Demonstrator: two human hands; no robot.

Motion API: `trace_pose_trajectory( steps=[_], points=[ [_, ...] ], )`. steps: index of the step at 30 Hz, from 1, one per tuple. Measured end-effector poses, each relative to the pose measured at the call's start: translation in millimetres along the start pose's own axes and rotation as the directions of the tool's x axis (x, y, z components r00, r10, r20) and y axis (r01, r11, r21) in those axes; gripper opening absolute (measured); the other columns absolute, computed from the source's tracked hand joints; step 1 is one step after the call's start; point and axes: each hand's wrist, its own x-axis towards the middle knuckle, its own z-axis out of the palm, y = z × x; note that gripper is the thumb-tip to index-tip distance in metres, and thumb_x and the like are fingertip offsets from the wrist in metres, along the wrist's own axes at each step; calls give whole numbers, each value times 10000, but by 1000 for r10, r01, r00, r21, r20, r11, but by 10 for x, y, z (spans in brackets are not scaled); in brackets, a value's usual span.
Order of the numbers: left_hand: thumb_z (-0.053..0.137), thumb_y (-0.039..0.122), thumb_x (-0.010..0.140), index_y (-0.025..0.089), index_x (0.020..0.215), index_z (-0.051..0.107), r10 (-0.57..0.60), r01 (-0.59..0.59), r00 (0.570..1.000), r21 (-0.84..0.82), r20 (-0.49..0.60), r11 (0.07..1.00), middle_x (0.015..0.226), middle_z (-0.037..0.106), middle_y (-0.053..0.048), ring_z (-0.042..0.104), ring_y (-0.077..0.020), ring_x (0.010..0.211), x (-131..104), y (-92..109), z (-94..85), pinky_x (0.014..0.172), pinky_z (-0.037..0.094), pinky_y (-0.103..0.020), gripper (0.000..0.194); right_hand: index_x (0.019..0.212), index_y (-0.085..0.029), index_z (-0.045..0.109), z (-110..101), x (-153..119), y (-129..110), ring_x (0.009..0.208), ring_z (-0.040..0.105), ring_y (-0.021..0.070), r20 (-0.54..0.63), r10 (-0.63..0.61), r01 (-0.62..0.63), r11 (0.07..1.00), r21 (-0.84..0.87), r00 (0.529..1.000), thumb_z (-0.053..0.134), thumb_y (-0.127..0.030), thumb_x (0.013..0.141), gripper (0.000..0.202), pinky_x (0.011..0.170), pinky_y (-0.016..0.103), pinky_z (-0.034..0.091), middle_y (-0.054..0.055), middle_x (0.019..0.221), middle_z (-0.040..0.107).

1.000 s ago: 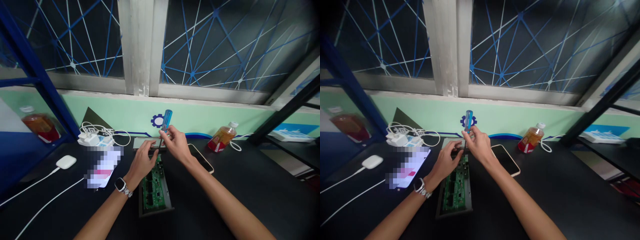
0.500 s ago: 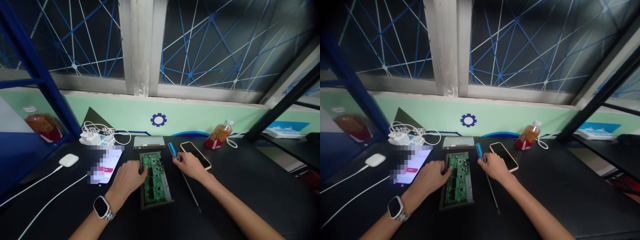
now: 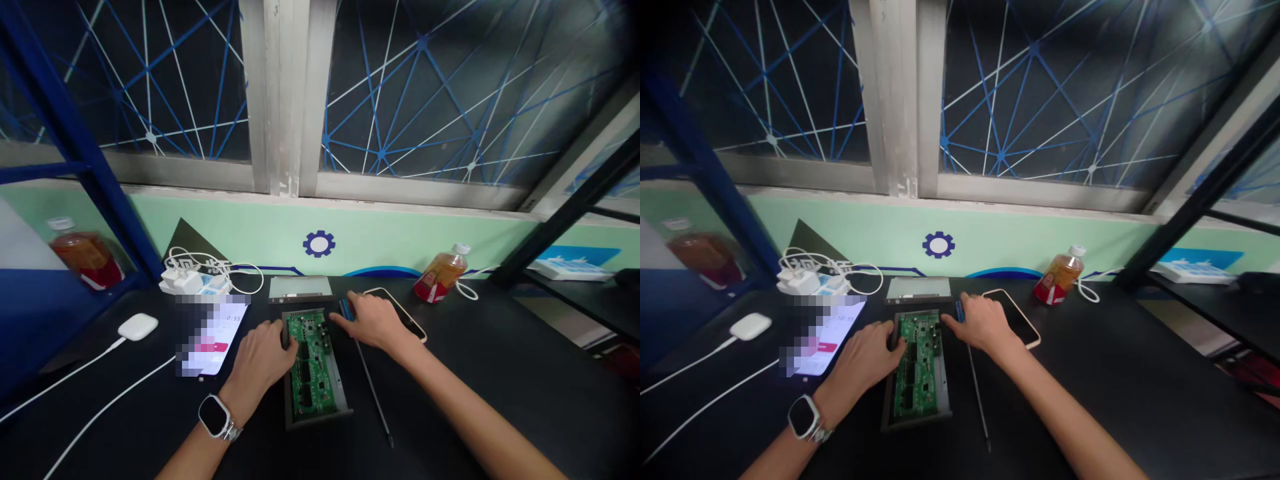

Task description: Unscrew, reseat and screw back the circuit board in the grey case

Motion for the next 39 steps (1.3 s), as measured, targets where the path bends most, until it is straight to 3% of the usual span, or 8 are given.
trace_pose_trajectory(
  steps=[4, 11, 15, 20, 23, 27, 32, 39],
  points=[
    [515, 324, 855, 198, 744, 574, -36, 35, 999, -29, -36, 999, 803, 659, -85, 650, -242, 686, 15, 20, -10, 572, 341, -303, 177, 1131, -185, 595, 75, 498, -172, 1106, 516, 307, -56, -220, 227, 950, 216, 974, 565, -278, 858, 290, 890, 410, 345, 147, 1158, 600],
    [532, 308, 845, 212, 648, 480, -60, 37, 981, -124, -186, 992, 695, 569, -32, 573, -195, 623, 52, -66, 8, 581, 327, -297, 226, 870, -173, 622, 220, 1000, -260, 675, 545, 146, 20, -289, 255, 871, 420, 957, 700, -221, 711, 184, 637, 242, 366, -9, 761, 621],
    [585, 308, 814, 213, 647, 480, -102, 9, 955, -317, -278, 948, 662, 559, 0, 545, -179, 625, 108, -145, -29, 604, 360, -285, 218, 980, -175, 576, 7, 816, -106, 775, 551, 169, -170, -200, 259, 833, 488, 965, 640, -337, 813, 242, 671, 256, 394, 23, 881, 613],
    [683, 346, 756, 196, 834, 617, -225, 46, 957, -672, -182, 739, 807, 679, -16, 629, -196, 772, 180, -236, -52, 709, 447, -291, 181, 1046, -189, 611, -232, 363, 82, 850, 601, 205, -457, 186, 302, 532, 791, 870, 577, -472, 893, 324, 734, 295, 451, 60, 987, 668],
    [714, 383, 751, 182, 1044, 611, -268, 122, 962, -813, -43, 569, 765, 682, -3, 620, -173, 682, 210, -268, -12, 640, 449, -272, 370, 985, -204, 635, -158, 97, 103, 818, 617, 199, -294, 315, 218, 253, 942, 903, 561, -520, 903, 335, 728, 290, 458, 45, 925, 691],
    [719, 409, 779, 197, 1272, 537, -207, 118, 977, -934, 48, 337, 830, 672, 2, 586, -124, 612, 200, -231, -21, 556, 442, -226, 567, 1017, -216, 661, 97, -160, 1, 756, 647, 213, 105, 146, -90, -109, 990, 984, 555, -597, 879, 419, 699, 313, 479, 58, 907, 721],
    [731, 423, 785, 255, 1324, 536, -154, 135, 981, -985, 118, 107, 1000, 658, -36, 643, -157, 761, 146, -149, -103, 547, 499, -208, 597, 965, -200, 665, 265, -275, -171, 690, 614, 182, 176, 5, -175, -106, 979, 984, 607, -571, 865, 388, 676, 286, 466, 24, 787, 688],
    [734, 416, 800, 278, 1329, 506, -150, 110, 984, -992, 99, 68, 1030, 635, -31, 646, -175, 836, 110, -115, -90, 581, 536, -216, 593, 920, -191, 614, 373, -311, -289, 664, 553, 150, 168, 10, -168, -54, 984, 986, 571, -600, 874, 414, 615, 245, 417, -10, 734, 606]
  ],
)
